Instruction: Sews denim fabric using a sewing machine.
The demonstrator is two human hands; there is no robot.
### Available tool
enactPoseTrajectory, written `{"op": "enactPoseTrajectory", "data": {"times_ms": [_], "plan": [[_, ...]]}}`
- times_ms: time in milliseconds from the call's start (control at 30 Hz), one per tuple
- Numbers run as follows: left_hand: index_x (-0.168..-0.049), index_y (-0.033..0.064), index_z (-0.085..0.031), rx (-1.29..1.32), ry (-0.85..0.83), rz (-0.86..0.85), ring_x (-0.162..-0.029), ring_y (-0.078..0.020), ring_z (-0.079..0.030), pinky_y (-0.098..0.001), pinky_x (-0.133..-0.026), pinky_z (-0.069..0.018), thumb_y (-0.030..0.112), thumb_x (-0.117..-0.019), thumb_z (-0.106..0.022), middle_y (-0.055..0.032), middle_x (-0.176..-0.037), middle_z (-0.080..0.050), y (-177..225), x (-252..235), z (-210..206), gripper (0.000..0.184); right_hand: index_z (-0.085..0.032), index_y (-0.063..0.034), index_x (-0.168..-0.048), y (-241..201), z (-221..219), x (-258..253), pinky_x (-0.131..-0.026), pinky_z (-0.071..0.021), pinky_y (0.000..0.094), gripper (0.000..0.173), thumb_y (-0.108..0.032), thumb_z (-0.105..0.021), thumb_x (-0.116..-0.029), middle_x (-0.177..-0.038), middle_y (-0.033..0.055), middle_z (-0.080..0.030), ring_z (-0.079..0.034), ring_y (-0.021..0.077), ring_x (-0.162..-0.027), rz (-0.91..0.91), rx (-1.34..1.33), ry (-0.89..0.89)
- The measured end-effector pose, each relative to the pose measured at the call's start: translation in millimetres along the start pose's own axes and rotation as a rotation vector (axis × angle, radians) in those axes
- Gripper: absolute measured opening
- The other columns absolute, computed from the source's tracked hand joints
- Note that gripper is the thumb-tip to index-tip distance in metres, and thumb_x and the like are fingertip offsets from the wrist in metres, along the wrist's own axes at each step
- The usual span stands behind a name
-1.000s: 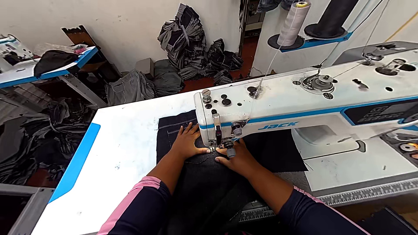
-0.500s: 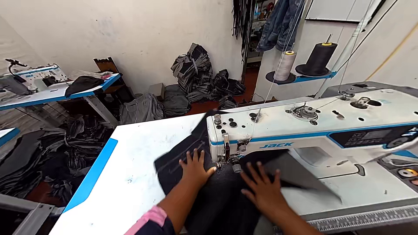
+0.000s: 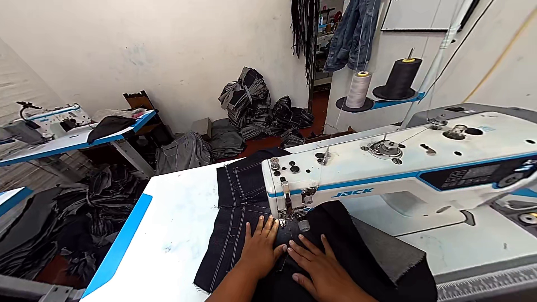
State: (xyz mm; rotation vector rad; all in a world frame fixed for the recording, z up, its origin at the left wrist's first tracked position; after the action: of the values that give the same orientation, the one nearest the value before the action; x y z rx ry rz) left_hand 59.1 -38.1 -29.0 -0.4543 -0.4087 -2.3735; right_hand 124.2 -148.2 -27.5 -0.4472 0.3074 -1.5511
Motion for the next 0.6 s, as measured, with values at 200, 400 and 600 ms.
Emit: {"op": "enactPoseTrajectory", "data": {"times_ms": [200,400,600], "plan": [[-0.163,0.0124,-0.028,-0.031,-0.003,0.033,-0.160,-0.0313,0.001,-0.0671,-0.122,0.0068,0.056,-0.1078,-0.033,-0.0074,-0.173,-0.013,-8,-21,19,0.071,-0.041,-0.0170,-0.158,10,10,-27,-0.119,0.0037,0.0731,0.057,-0.045,-0.042,-0.1083,-0.167,-0.0004,-0.033,-0.016,0.0276,-0.159,-0.014,-0.001,-0.067],[-0.161,0.0092,-0.031,-0.086,-0.077,0.019,-0.160,-0.0337,0.002,-0.0675,-0.122,0.0069,0.054,-0.1091,-0.030,-0.0103,-0.173,-0.011,-11,-29,22,0.069,-0.032,-0.0140,-0.162,1,4,-18,-0.118,0.0020,0.0748,0.058,-0.042,-0.037,-0.1105,-0.170,0.0037,-0.025,-0.011,0.0324,-0.159,-0.113,0.036,-0.108],[-0.155,0.0109,-0.046,-0.034,0.150,-0.270,-0.159,-0.0278,-0.016,-0.0578,-0.126,0.0015,0.042,-0.1079,-0.035,-0.0077,-0.166,-0.035,-23,-24,30,0.057,-0.046,-0.0141,-0.155,4,-2,28,-0.114,-0.0101,0.0796,0.062,-0.050,-0.043,-0.1053,-0.165,0.0101,-0.036,-0.025,0.0408,-0.155,-0.100,0.112,0.178]]}}
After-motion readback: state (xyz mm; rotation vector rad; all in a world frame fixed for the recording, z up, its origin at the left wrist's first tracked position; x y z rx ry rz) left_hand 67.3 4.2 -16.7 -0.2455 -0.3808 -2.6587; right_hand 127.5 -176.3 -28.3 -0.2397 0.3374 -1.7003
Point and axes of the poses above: each hand's wrist, its own x-axis away from the middle knuckle, its own z-axis out of the back of the hand, y = z × x, the point moved 10 cm from there along -x, towards the middle knuckle
